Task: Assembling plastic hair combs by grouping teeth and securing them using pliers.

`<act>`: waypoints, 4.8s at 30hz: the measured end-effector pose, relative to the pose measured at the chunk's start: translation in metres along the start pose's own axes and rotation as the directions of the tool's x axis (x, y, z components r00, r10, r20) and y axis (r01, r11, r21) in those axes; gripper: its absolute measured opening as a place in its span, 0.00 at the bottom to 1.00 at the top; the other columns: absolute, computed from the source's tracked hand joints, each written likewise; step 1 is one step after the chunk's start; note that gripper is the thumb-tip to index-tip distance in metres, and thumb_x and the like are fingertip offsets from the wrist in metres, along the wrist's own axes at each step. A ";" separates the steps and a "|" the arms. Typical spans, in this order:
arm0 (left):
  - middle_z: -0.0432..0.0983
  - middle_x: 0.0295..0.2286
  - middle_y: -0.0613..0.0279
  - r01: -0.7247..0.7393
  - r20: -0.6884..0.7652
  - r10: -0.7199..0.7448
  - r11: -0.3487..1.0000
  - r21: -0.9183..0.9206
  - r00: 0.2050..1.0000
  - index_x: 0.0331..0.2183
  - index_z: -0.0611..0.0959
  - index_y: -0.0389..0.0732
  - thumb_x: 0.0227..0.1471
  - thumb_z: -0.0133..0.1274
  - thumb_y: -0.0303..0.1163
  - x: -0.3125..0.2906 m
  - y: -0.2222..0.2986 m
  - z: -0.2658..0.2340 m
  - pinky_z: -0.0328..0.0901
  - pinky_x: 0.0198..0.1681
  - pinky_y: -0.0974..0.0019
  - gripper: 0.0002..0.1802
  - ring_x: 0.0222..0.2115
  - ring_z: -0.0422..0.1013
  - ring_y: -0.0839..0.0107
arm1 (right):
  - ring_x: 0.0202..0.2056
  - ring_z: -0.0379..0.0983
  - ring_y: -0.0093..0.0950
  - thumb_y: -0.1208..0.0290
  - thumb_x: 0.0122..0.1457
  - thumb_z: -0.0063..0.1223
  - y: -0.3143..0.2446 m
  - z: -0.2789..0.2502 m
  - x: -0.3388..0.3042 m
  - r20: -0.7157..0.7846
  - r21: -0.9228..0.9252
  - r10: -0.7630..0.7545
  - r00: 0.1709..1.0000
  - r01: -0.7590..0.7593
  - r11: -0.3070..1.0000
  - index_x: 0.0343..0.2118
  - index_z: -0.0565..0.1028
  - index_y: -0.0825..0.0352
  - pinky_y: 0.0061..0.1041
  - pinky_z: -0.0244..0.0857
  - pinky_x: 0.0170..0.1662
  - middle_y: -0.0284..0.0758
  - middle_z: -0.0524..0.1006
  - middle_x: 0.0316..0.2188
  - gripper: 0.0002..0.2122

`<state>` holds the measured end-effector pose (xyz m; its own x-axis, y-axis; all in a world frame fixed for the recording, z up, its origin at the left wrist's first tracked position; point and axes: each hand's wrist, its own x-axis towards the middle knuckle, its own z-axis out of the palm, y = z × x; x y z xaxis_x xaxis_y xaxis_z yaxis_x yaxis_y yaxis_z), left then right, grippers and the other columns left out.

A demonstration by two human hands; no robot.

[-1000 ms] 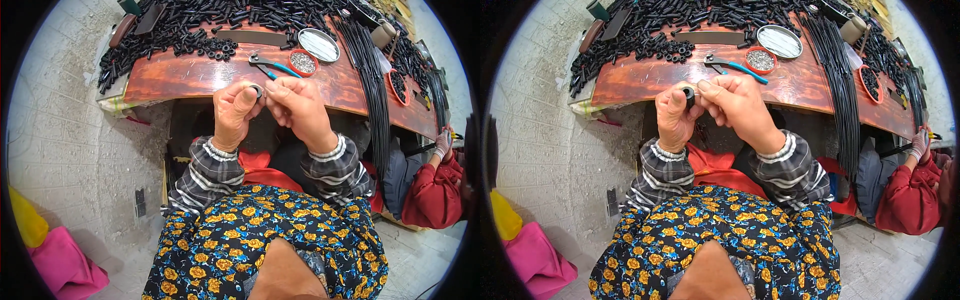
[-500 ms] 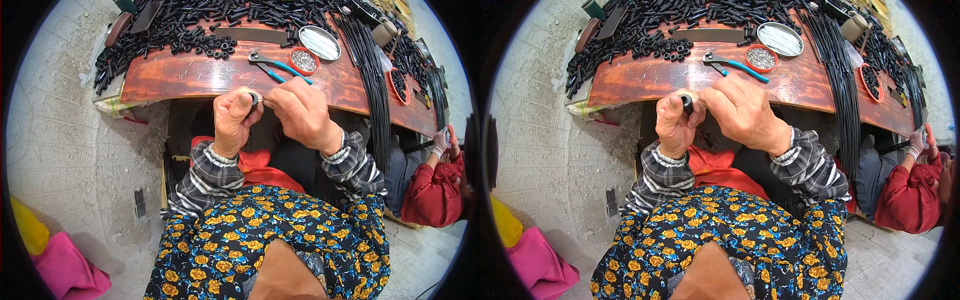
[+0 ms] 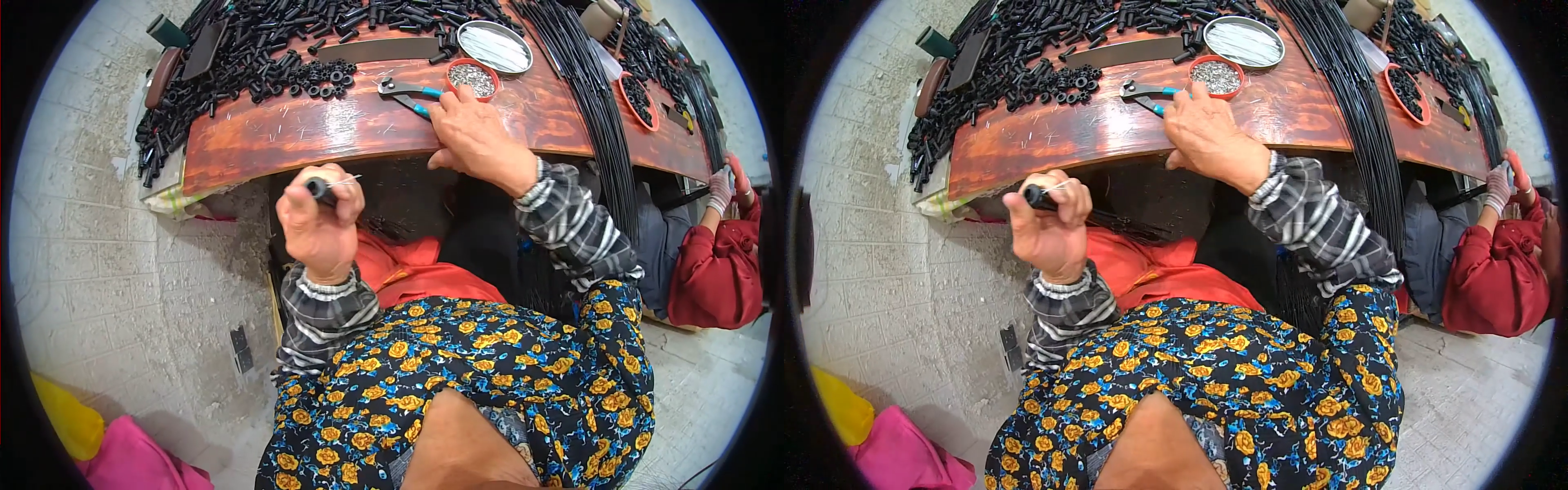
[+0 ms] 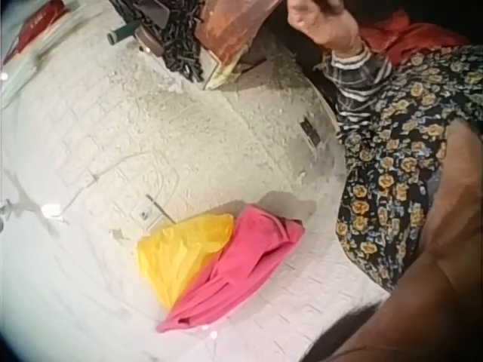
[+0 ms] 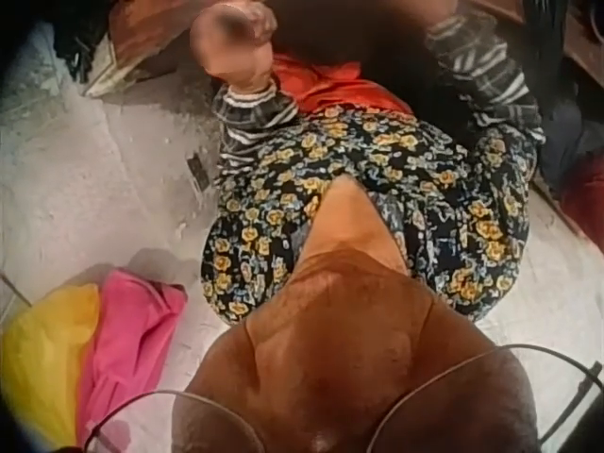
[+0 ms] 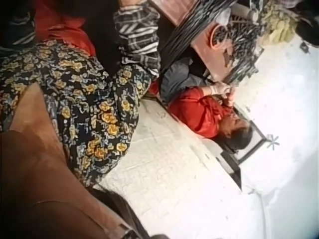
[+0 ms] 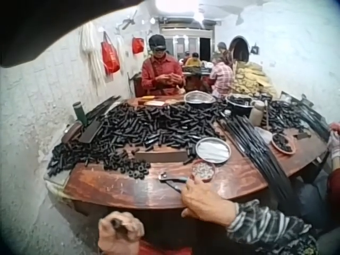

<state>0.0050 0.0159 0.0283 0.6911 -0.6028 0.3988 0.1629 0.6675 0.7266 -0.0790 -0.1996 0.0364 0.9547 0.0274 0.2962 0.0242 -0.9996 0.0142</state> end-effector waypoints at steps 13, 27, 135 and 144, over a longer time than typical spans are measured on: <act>0.63 0.13 0.64 0.020 -0.207 -0.024 1.000 -0.019 0.978 0.28 0.78 0.32 0.58 0.42 0.55 0.002 0.005 -0.013 0.48 0.18 0.72 0.31 0.14 0.56 0.77 | 0.42 0.65 0.40 0.75 0.32 0.67 -0.011 0.026 -0.003 -0.050 -0.052 0.186 0.981 -0.188 0.981 0.49 0.63 0.70 0.32 0.69 0.38 0.45 0.66 0.40 0.35; 0.63 0.14 0.64 0.035 -0.185 -0.027 0.999 0.039 0.982 0.30 0.78 0.32 0.59 0.42 0.53 0.000 0.002 -0.007 0.49 0.18 0.72 0.30 0.14 0.55 0.77 | 0.43 0.65 0.41 0.71 0.32 0.70 -0.010 0.024 0.007 -0.045 -0.060 0.130 0.990 -0.133 0.989 0.48 0.63 0.73 0.32 0.69 0.39 0.43 0.67 0.38 0.37; 0.61 0.11 0.73 0.392 -0.204 -0.344 0.873 0.290 0.917 0.36 0.81 0.31 0.53 0.32 0.69 0.014 0.008 0.033 0.47 0.17 0.76 0.46 0.12 0.52 0.83 | 0.37 0.66 0.45 0.77 0.45 0.55 -0.020 -0.047 -0.033 0.121 0.647 -0.096 0.988 -0.005 0.762 0.49 0.64 0.67 0.39 0.60 0.37 0.44 0.66 0.36 0.25; 0.63 0.12 0.74 0.323 -0.320 -0.238 0.914 0.245 0.917 0.33 0.83 0.31 0.52 0.38 0.69 0.017 0.005 0.039 0.43 0.16 0.77 0.44 0.12 0.51 0.86 | 0.36 0.64 0.43 0.76 0.45 0.59 -0.030 -0.042 -0.028 -0.186 0.193 -0.027 0.982 0.064 0.979 0.55 0.60 0.65 0.37 0.58 0.37 0.44 0.65 0.36 0.31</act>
<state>-0.0097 -0.0077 0.0605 0.8205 -0.5715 0.0134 0.1998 0.3086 0.9300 -0.1190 -0.1700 0.0677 0.8819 0.0553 0.4682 0.1416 -0.9783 -0.1512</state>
